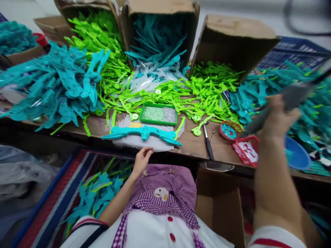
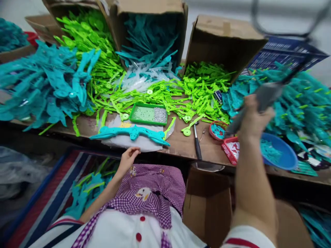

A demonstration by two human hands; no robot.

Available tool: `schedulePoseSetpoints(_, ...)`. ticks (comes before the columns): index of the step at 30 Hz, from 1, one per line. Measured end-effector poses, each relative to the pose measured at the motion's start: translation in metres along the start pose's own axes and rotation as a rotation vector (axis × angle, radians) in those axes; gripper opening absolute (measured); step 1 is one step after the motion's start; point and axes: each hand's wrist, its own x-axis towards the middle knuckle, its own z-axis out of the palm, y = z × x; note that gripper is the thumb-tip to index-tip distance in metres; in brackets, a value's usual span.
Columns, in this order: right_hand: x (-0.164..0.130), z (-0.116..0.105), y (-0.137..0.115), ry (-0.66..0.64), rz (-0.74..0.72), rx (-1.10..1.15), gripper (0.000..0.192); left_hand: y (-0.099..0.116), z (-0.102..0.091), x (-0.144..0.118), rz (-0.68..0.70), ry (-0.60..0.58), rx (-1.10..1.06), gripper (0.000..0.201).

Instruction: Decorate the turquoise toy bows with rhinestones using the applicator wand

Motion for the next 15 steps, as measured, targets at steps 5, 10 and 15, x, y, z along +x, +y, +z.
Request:
schedulePoseSetpoints(5, -0.083, 0.096, 0.02, -0.288, 0.14, 0.077, 0.055, 0.054, 0.001, 0.052, 0.234, 0.093, 0.029, 0.026)
schedulePoseSetpoints(10, -0.114, 0.147, 0.03, -0.525, 0.102, 0.044, 0.051, 0.072, 0.015, 0.118, 0.404, 0.061, 0.069, 0.025)
schedulePoseSetpoints(15, -0.111, 0.14, 0.038, -0.621, 0.048, 0.024, 0.055, 0.058, -0.003, 0.186, 0.442, 0.186, 0.46, 0.035)
